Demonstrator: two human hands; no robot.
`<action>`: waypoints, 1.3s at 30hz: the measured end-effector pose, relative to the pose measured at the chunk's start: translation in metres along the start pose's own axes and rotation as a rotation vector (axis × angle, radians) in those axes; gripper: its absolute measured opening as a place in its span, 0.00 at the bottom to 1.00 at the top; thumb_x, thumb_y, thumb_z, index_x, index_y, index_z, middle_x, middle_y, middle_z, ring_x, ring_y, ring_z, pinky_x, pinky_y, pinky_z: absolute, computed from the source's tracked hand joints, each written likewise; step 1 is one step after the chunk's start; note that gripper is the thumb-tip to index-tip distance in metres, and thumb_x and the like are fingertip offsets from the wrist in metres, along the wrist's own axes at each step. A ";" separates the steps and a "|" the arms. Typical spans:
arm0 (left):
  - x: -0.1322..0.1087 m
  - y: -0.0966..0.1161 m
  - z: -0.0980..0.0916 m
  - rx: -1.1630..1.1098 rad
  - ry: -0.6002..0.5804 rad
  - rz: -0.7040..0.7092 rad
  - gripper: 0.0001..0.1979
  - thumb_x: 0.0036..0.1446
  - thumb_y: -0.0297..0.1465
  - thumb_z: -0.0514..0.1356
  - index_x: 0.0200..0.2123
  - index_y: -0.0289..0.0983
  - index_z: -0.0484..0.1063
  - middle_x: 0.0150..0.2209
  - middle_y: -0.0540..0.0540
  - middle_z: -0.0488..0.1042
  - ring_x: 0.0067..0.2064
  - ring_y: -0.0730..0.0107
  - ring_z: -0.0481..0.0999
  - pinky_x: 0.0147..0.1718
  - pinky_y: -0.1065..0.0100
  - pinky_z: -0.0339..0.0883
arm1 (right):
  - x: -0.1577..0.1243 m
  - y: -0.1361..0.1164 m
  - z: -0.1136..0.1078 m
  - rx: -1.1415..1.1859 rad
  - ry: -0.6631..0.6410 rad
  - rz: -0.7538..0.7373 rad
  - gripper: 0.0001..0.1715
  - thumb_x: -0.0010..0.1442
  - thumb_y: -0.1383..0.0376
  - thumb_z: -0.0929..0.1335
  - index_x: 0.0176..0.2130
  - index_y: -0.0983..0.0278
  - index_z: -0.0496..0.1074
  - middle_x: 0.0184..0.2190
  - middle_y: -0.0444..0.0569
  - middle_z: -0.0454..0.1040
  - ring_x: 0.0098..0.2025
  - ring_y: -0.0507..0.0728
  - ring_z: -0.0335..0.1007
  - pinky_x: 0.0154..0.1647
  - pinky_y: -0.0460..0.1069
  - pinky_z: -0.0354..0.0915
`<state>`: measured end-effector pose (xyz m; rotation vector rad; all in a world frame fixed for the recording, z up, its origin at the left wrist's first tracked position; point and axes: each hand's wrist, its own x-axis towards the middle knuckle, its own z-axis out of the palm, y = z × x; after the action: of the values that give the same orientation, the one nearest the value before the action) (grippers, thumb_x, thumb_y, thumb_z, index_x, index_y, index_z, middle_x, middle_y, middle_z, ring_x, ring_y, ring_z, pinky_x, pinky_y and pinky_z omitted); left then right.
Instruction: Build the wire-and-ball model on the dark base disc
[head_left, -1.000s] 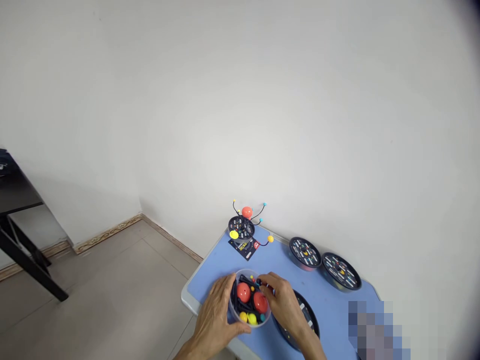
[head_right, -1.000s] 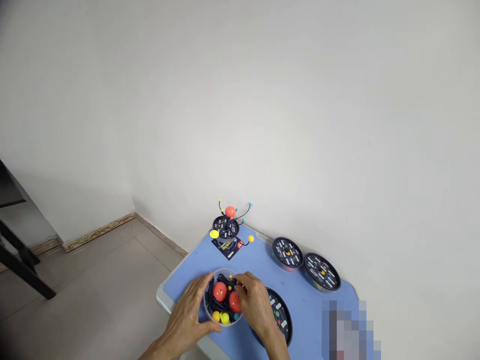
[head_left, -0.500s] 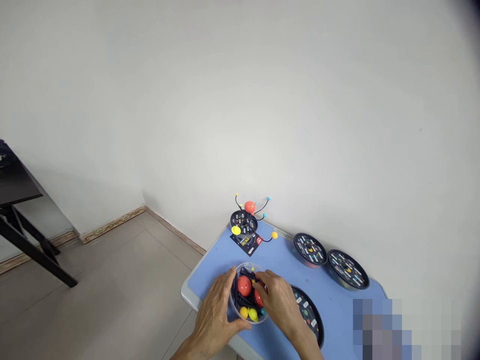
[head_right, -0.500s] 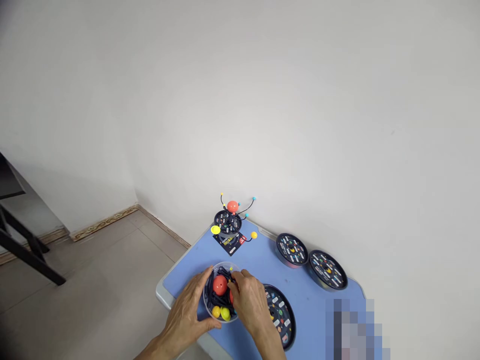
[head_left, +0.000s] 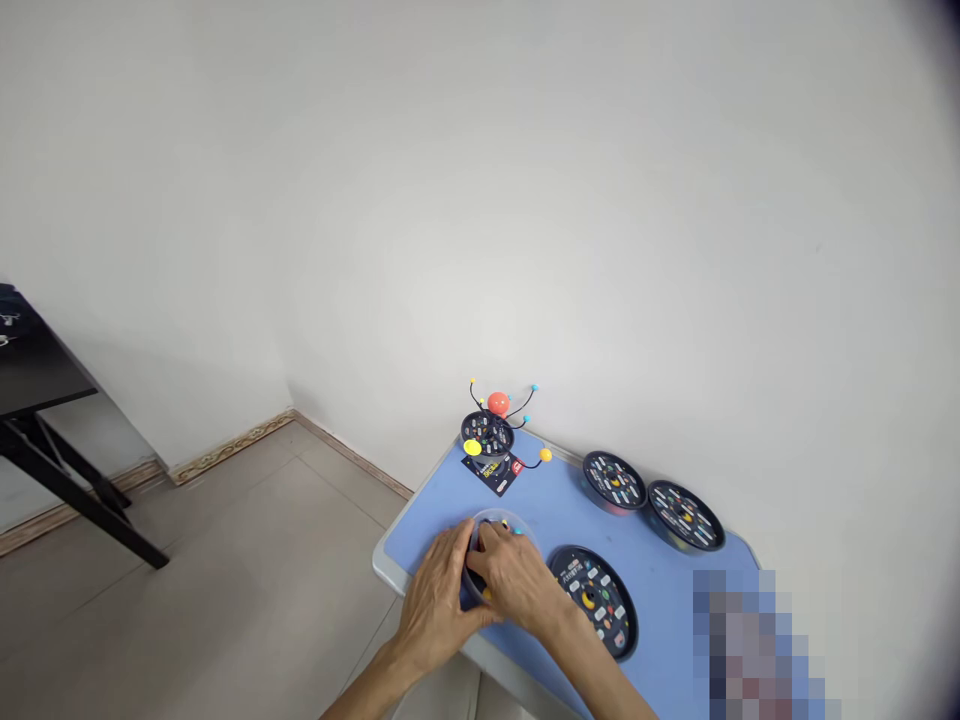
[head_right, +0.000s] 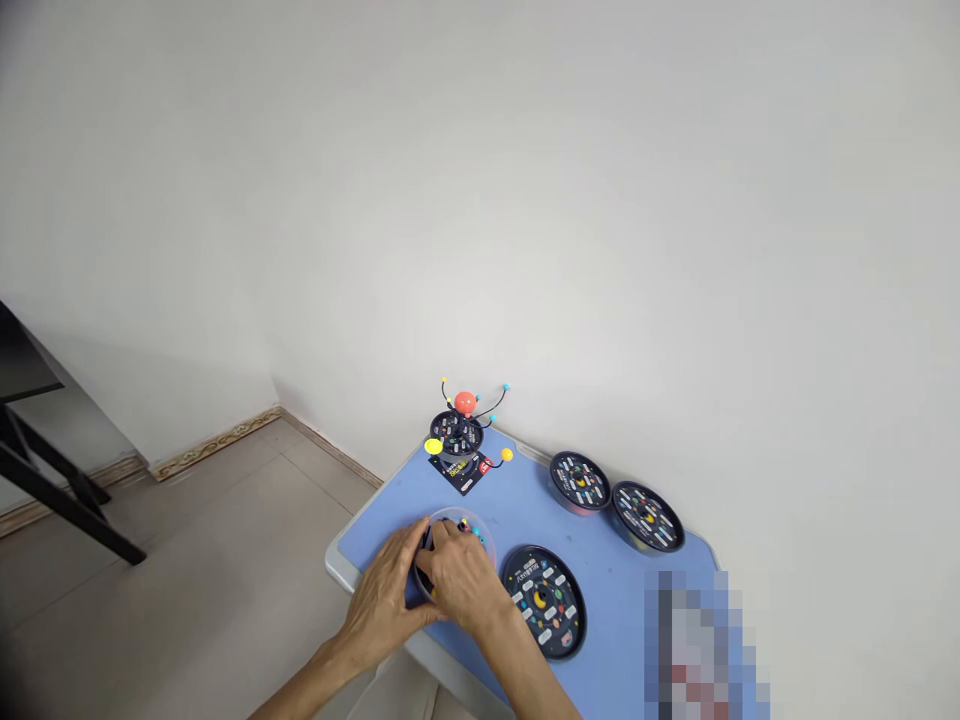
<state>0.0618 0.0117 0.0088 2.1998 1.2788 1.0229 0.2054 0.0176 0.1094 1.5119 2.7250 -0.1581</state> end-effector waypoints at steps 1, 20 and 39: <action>0.000 0.000 0.000 0.004 0.000 -0.005 0.55 0.44 0.38 0.72 0.69 0.44 0.43 0.63 0.36 0.65 0.63 0.42 0.63 0.58 0.41 0.61 | 0.000 0.002 0.000 0.006 0.015 -0.011 0.07 0.58 0.70 0.67 0.36 0.64 0.77 0.38 0.54 0.74 0.42 0.60 0.68 0.36 0.49 0.59; 0.003 -0.001 -0.005 0.002 0.019 0.038 0.49 0.47 0.30 0.68 0.69 0.46 0.45 0.67 0.40 0.57 0.66 0.49 0.60 0.61 0.47 0.60 | -0.057 0.012 0.000 0.899 0.659 0.255 0.17 0.62 0.54 0.65 0.30 0.61 0.75 0.27 0.46 0.74 0.31 0.56 0.67 0.35 0.49 0.64; 0.005 -0.010 -0.004 0.003 0.065 0.102 0.40 0.55 0.38 0.63 0.67 0.44 0.49 0.66 0.39 0.60 0.66 0.52 0.60 0.61 0.51 0.61 | -0.153 0.016 0.027 1.572 0.894 0.641 0.20 0.46 0.49 0.76 0.29 0.62 0.77 0.27 0.48 0.77 0.33 0.58 0.68 0.40 0.51 0.63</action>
<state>0.0544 0.0213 0.0071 2.2713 1.2072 1.1400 0.2996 -0.1060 0.0919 3.1950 1.9928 -2.5107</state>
